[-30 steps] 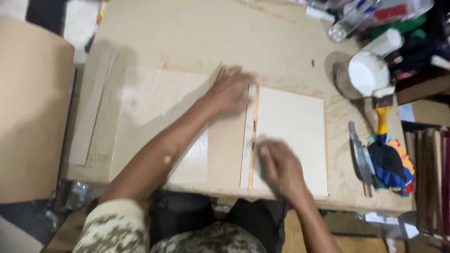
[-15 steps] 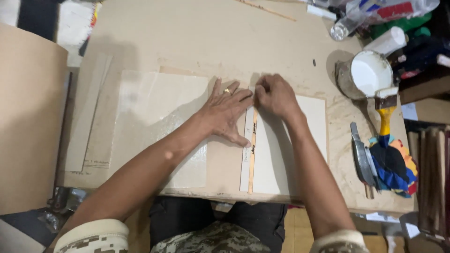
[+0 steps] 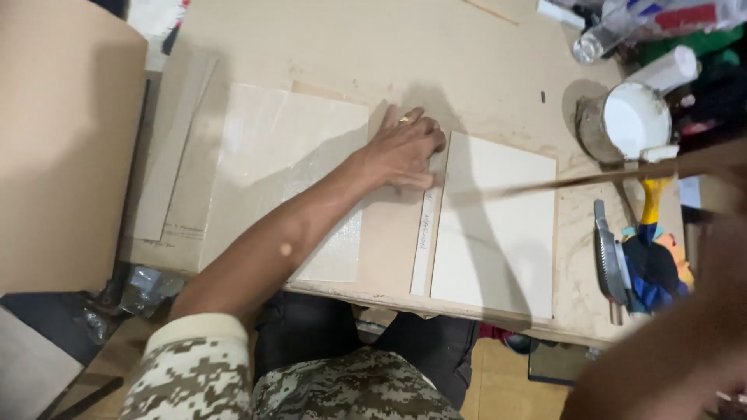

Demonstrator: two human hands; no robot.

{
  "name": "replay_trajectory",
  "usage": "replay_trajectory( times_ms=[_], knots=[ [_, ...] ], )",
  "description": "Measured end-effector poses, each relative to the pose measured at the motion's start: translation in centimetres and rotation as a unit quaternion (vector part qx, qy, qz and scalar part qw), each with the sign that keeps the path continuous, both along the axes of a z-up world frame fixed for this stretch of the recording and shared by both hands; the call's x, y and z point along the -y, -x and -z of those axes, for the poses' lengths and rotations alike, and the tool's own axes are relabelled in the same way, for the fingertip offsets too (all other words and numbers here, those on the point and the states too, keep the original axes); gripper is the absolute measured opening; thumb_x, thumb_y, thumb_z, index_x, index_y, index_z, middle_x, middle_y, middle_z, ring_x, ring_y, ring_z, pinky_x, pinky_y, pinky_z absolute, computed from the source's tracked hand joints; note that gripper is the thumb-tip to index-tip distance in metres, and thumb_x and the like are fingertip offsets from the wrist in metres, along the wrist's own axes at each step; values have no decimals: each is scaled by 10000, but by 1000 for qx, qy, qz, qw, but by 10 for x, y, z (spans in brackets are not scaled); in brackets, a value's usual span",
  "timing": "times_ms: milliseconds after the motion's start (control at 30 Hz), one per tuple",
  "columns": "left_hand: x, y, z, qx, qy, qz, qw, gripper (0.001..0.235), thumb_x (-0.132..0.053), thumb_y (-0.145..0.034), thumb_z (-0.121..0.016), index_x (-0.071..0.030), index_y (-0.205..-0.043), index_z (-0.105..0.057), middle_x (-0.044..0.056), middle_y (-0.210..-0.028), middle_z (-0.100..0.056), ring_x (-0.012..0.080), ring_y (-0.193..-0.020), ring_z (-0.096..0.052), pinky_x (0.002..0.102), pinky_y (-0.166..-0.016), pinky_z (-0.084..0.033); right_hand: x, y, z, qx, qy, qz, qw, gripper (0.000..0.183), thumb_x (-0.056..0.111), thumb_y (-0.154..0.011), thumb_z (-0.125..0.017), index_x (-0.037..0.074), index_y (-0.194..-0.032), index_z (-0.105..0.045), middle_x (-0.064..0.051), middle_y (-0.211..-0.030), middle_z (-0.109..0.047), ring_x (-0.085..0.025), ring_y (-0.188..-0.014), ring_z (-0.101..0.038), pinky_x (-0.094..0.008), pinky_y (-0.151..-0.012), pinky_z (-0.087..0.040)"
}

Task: Assembling a hardback book cover by placing cardboard panels onto a template and smoothing a maroon cover material over them.

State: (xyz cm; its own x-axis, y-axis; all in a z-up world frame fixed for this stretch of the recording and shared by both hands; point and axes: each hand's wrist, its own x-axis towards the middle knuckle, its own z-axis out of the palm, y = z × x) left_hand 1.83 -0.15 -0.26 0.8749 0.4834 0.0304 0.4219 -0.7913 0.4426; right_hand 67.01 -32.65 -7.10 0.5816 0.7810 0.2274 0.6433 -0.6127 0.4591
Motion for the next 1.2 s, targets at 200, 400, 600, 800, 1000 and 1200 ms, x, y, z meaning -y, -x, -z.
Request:
replay_trajectory(
  times_ms=[200,400,600,800,1000,1200],
  knots=[
    [-20,32,2,240,-12,-120,963,403,-288,-1081,-366,-56,-927,-657,165,-947,-693,378,-963,-652,536,-956,-437,7,436,-58,-329,-265,-505,752,570,285,-792,-742,25,-1272,-579,-196,-1292,-639,-418,-1284,-626,-544,-1110,-501],
    [81,100,-93,-2,87,-71,994,448,-67,-938,-365,-61,-1362,-512,177,-1300,-601,369,-1297,-499,642,-1201,-224,-41,590,-39,-268,-241,-657,662,93,-29,-924,-662,-50,-1015,-651,-254,-1005,-739,-381,-1043,-738,-449,-998,-615],
    [93,103,22,50,-50,53,996,914,-783,-908,-341,-104,-1512,-445,123,-1546,-476,485,-1507,-223,736,-1172,25,-42,596,-40,-287,-225,-646,670,111,-37,-944,-626,-44,-1048,-587,-225,-1029,-695,-357,-1052,-700,-459,-955,-617],
    [98,100,14,19,-98,17,995,862,-715,-877,-547,-132,-1511,-520,172,-1559,-499,508,-1487,-287,804,-1137,-134,-39,563,-44,-339,-267,-542,721,108,102,-951,-676,14,-1012,-670,-192,-1005,-713,-352,-1006,-681,-509,-928,-532],
    [98,97,24,81,-87,8,993,816,-707,-923,-550,-78,-1439,-614,256,-1558,-460,554,-1468,-281,832,-1100,-118,-39,522,-47,-405,-333,-334,783,203,73,-1013,-697,-39,-1183,-690,-226,-1119,-664,-478,-1103,-662,-544,-923,-544],
    [101,89,21,78,-66,5,995,830,-736,-930,-503,-82,-1423,-633,275,-1553,-455,543,-1479,-257,822,-1108,-94,-38,515,-37,-355,-291,-352,816,219,188,-1026,-727,45,-1192,-713,-141,-1135,-690,-412,-1181,-653,-526,-1010,-471]
  ],
)
